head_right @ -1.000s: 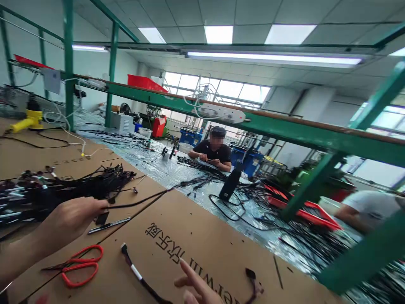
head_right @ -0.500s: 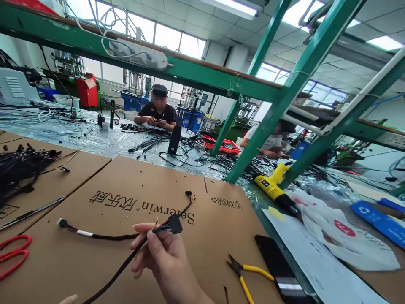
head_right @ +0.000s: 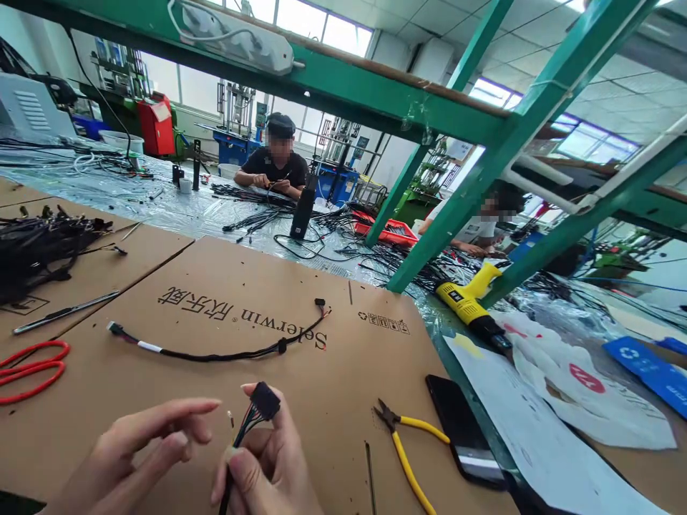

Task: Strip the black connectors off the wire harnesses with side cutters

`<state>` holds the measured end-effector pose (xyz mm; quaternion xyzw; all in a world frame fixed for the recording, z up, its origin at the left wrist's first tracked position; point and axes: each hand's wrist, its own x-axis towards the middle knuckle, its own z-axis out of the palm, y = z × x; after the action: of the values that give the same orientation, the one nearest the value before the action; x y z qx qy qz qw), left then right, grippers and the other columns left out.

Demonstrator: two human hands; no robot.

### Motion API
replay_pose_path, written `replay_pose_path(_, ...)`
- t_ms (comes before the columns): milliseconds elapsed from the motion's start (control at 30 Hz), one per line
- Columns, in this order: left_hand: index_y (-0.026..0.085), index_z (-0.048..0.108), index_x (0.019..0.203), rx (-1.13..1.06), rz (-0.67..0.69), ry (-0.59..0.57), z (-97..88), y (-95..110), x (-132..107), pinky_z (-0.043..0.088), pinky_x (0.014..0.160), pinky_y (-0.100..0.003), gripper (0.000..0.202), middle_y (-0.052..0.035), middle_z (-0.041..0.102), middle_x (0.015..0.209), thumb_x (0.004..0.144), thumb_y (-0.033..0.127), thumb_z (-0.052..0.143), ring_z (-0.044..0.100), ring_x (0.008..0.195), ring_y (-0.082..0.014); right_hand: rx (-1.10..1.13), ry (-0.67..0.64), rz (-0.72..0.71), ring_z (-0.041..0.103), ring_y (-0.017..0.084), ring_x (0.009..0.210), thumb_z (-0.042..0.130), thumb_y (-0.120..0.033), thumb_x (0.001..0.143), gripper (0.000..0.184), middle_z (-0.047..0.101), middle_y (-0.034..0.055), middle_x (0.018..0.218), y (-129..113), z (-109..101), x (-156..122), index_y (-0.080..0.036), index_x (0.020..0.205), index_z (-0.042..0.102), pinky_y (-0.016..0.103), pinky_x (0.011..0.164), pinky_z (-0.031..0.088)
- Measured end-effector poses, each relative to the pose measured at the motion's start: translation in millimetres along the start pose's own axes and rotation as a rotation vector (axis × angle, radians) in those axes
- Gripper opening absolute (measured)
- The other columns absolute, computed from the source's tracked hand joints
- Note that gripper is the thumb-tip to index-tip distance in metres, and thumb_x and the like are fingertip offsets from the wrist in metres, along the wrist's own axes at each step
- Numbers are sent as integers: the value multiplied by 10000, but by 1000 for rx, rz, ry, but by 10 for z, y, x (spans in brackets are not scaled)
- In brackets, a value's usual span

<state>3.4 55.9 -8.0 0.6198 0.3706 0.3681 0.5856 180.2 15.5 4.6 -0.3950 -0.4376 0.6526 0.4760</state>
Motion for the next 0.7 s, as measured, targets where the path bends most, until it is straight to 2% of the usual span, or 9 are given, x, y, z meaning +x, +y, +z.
replay_pose_path(33, 279, 690, 1000, -52, -37, -3, 39, 56, 78, 510, 706, -127, 314, -31, 696, 822, 759, 463, 607, 645, 780, -102, 17, -2, 25, 392, 6, 449, 590, -526, 800, 694, 524, -47, 628, 47, 26, -33, -169, 1245, 195, 134, 444, 260)
replay_pose_path(67, 206, 706, 855, -120, -96, -29, 81, 103, 139, 502, 653, -116, 319, -39, 683, 764, 718, 488, 645, 631, 714, -89, 34, 4, 43, 415, 13, 479, 610, -536, 779, 716, 520, -42, 648, 85, 51, -65, -174, 1244, 203, 140, 463, 267)
replay_pose_path(133, 119, 638, 692, -296, -221, -94, 170, 152, 200, 493, 600, -111, 391, -38, 656, 686, 662, 504, 698, 605, 630, -66, 51, 48, 48, 419, 17, 500, 631, -552, 753, 757, 511, -39, 669, 131, 81, -126, -178, 1249, 198, 148, 476, 254)
replay_pose_path(167, 108, 603, 701, -395, -282, -113, 211, 151, 203, 497, 592, -118, 410, -29, 651, 672, 638, 494, 724, 606, 605, -62, 44, 78, 46, 394, 14, 491, 625, -551, 759, 768, 504, -43, 661, 141, 83, -152, -176, 1261, 181, 150, 472, 235)
replay_pose_path(267, 143, 506, 922, -666, -418, -83, 311, 83, 151, 528, 586, -159, 545, 0, 659, 670, 571, 443, 797, 631, 571, -80, 18, 141, 24, 313, 19, 462, 582, -550, 792, 765, 470, -63, 587, 164, 53, -203, -154, 1282, 148, 159, 449, 184)
replay_pose_path(367, 163, 437, 953, -840, -488, -39, 377, 14, 101, 532, 555, -165, 640, 15, 662, 655, 515, 387, 846, 613, 510, -69, 20, 194, -29, 347, 33, 474, 589, -541, 786, 726, 459, -62, 560, 236, 27, -198, -141, 1260, 211, 162, 467, 248)
replay_pose_path(467, 143, 445, 845, -935, -494, -16, 414, 14, 83, 515, 533, -144, 601, 10, 664, 631, 479, 370, 865, 603, 493, -59, 143, 200, -82, 309, 24, 442, 617, -502, 775, 607, 408, -83, 503, 372, 44, -144, -167, 1181, 315, 143, 448, 239)
replay_pose_path(600, 111, 486, 718, -850, -373, 38, 418, 63, 48, 518, 571, -139, 504, -13, 666, 621, 507, 398, 843, 623, 558, -71, 388, 94, -128, 140, 5, 338, 651, -416, 766, 437, 269, -131, 405, 507, 76, -86, -233, 1084, 414, 134, 370, 148)
replay_pose_path(700, 97, 537, 688, -749, -317, 26, 410, 76, 12, 512, 584, -127, 448, -32, 668, 643, 540, 409, 822, 624, 585, -68, 468, 55, -44, 116, 0, 330, 680, -405, 748, 425, 235, -132, 379, 431, 83, -107, -230, 1070, 465, 134, 371, 113)
